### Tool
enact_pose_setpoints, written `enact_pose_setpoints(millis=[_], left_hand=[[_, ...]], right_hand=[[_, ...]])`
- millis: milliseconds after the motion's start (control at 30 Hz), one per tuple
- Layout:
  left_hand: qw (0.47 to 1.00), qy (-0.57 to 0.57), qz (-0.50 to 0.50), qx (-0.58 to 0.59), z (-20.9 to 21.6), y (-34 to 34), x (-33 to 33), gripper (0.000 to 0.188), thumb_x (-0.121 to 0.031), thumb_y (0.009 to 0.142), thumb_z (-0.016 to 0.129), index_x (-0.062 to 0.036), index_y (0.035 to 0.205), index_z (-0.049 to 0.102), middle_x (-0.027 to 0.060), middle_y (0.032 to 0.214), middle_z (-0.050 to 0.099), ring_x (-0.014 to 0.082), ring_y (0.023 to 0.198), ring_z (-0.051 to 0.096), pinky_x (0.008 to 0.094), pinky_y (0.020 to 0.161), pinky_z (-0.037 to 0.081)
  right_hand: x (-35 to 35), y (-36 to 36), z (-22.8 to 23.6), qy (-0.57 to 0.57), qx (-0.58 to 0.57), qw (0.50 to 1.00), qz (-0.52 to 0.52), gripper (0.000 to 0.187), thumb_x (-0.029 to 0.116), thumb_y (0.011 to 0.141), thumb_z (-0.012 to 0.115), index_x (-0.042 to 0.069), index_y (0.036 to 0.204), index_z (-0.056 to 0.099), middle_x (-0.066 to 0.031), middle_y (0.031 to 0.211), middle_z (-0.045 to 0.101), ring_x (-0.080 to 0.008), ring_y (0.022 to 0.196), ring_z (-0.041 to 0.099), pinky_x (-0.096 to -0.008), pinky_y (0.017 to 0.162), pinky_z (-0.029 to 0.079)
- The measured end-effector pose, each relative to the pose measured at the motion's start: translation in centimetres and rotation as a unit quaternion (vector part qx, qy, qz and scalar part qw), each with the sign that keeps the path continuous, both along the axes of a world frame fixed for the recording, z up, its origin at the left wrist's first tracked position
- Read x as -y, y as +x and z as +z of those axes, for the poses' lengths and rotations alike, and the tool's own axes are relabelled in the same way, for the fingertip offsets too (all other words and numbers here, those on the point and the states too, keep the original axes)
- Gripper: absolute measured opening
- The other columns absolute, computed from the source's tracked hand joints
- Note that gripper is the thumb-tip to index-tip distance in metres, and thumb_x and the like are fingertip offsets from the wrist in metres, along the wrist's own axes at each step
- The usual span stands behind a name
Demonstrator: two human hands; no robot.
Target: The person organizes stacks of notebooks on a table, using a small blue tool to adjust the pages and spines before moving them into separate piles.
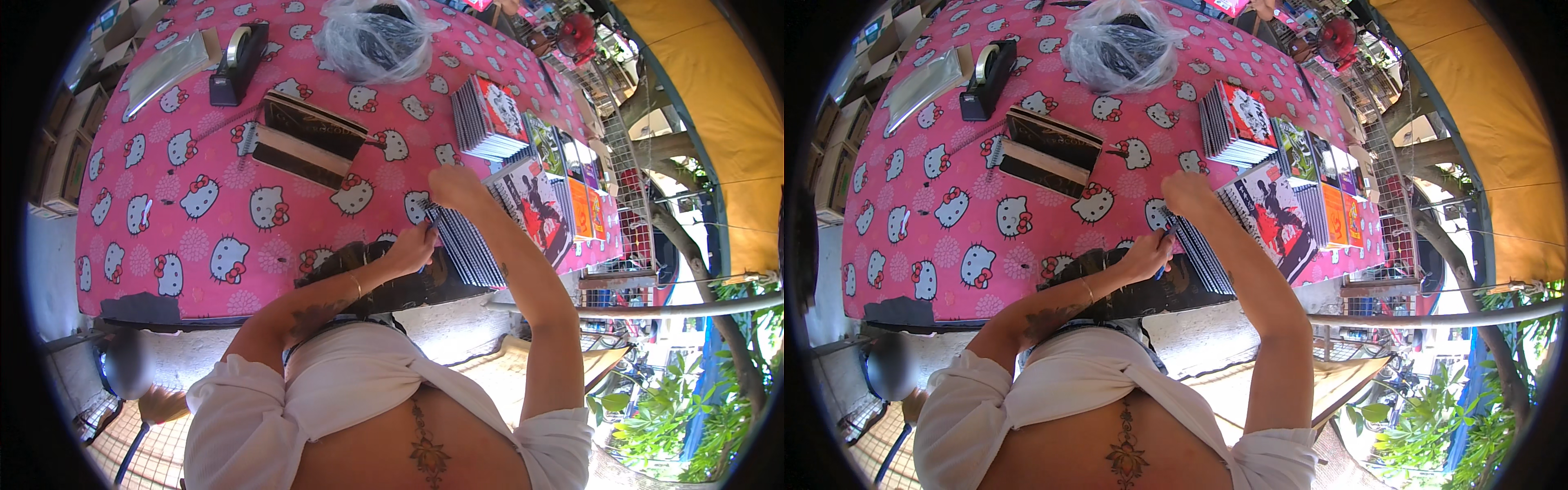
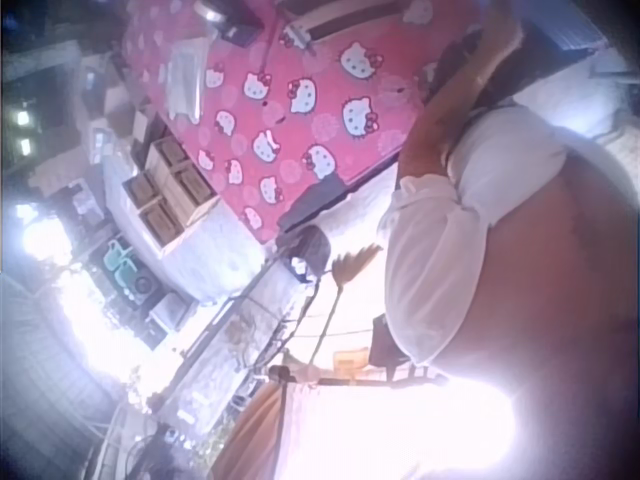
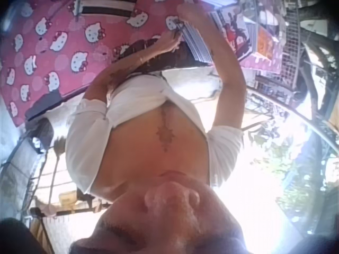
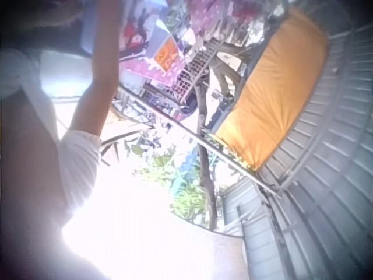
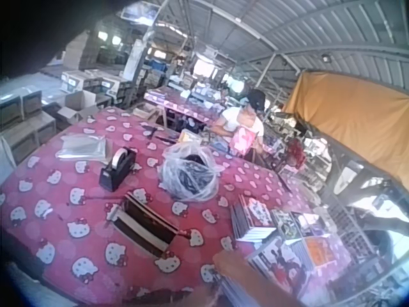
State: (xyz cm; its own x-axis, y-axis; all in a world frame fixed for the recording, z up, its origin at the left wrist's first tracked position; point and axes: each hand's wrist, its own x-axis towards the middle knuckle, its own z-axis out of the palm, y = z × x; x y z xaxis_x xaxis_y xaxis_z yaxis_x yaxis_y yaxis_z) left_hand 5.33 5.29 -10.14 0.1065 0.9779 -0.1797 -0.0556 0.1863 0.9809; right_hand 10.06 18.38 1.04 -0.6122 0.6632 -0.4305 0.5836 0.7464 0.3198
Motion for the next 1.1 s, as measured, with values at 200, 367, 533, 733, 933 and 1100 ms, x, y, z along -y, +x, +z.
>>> enact_pose_setpoints(millis=[200, 367, 533, 733, 933, 1100], left_hand=[[0.998, 0.038, 0.009, -0.041, 0.1, -0.2, -1.2, 0.034, -0.027, 0.104, 0.040, 0.0037, 0.093, 0.051, 0.0115, 0.069, 0.061, 0.0233, 0.054, 0.067, 0.0370, 0.050, 0.052], [0.998, -0.018, -0.051, -0.037, 2.0, -0.3, 0.1, 0.033, -0.026, 0.104, 0.040, 0.0035, 0.094, 0.051, 0.0114, 0.069, 0.060, 0.0218, 0.056, 0.067, 0.0367, 0.049, 0.053], [0.999, 0.033, 0.010, -0.009, -2.9, 0.7, -0.5, 0.032, -0.025, 0.104, 0.039, 0.0048, 0.098, 0.049, 0.0139, 0.064, 0.059, 0.0259, 0.053, 0.066, 0.0379, 0.043, 0.051], [0.999, 0.014, -0.009, -0.043, -0.3, 0.0, -1.0, 0.034, -0.025, 0.103, 0.039, 0.0065, 0.097, 0.050, 0.0145, 0.064, 0.061, 0.0268, 0.055, 0.068, 0.0374, 0.043, 0.051], [1.000, -0.007, -0.018, -0.003, -1.5, 0.2, 0.1, 0.035, -0.027, 0.104, 0.039, 0.0045, 0.092, 0.049, 0.0110, 0.067, 0.060, 0.0219, 0.053, 0.066, 0.0350, 0.042, 0.051], [0.999, 0.034, 0.017, -0.017, -3.4, 0.6, -1.4, 0.035, -0.026, 0.104, 0.039, 0.0049, 0.089, 0.048, 0.0099, 0.065, 0.056, 0.0199, 0.049, 0.062, 0.0342, 0.042, 0.050]], right_hand=[[0.2, 0.2, 0.0, -0.024, -0.006, 1.000, 0.006, 0.018, 0.012, 0.080, 0.063, 0.002, 0.092, 0.073, -0.0185, 0.092, 0.072, -0.0345, 0.090, 0.070, -0.0448, 0.074, 0.057], [-0.4, 1.2, -1.1, -0.003, -0.009, 1.000, -0.015, 0.020, 0.016, 0.079, 0.064, 0.000, 0.091, 0.072, -0.0195, 0.092, 0.071, -0.0364, 0.090, 0.070, -0.0453, 0.074, 0.056], [0.7, -1.4, 0.0, -0.030, 0.016, 0.999, -0.021, 0.020, 0.008, 0.080, 0.059, 0.004, 0.093, 0.074, -0.0172, 0.097, 0.072, -0.0328, 0.094, 0.071, -0.0444, 0.075, 0.057], [-0.4, 0.6, -1.9, -0.025, -0.029, 0.999, 0.012, 0.020, 0.010, 0.075, 0.062, 0.001, 0.089, 0.073, -0.0210, 0.088, 0.071, -0.0363, 0.087, 0.070, -0.0466, 0.073, 0.056], [-0.5, -0.4, -2.3, -0.033, 0.011, 0.998, -0.044, 0.019, 0.007, 0.080, 0.061, 0.003, 0.093, 0.074, -0.0184, 0.099, 0.072, -0.0341, 0.095, 0.070, -0.0440, 0.077, 0.057], [-0.3, -0.5, -2.3, -0.046, 0.010, 0.999, -0.028, 0.019, 0.006, 0.077, 0.064, 0.004, 0.093, 0.074, -0.0186, 0.098, 0.072, -0.0335, 0.096, 0.070, -0.0436, 0.079, 0.057]])
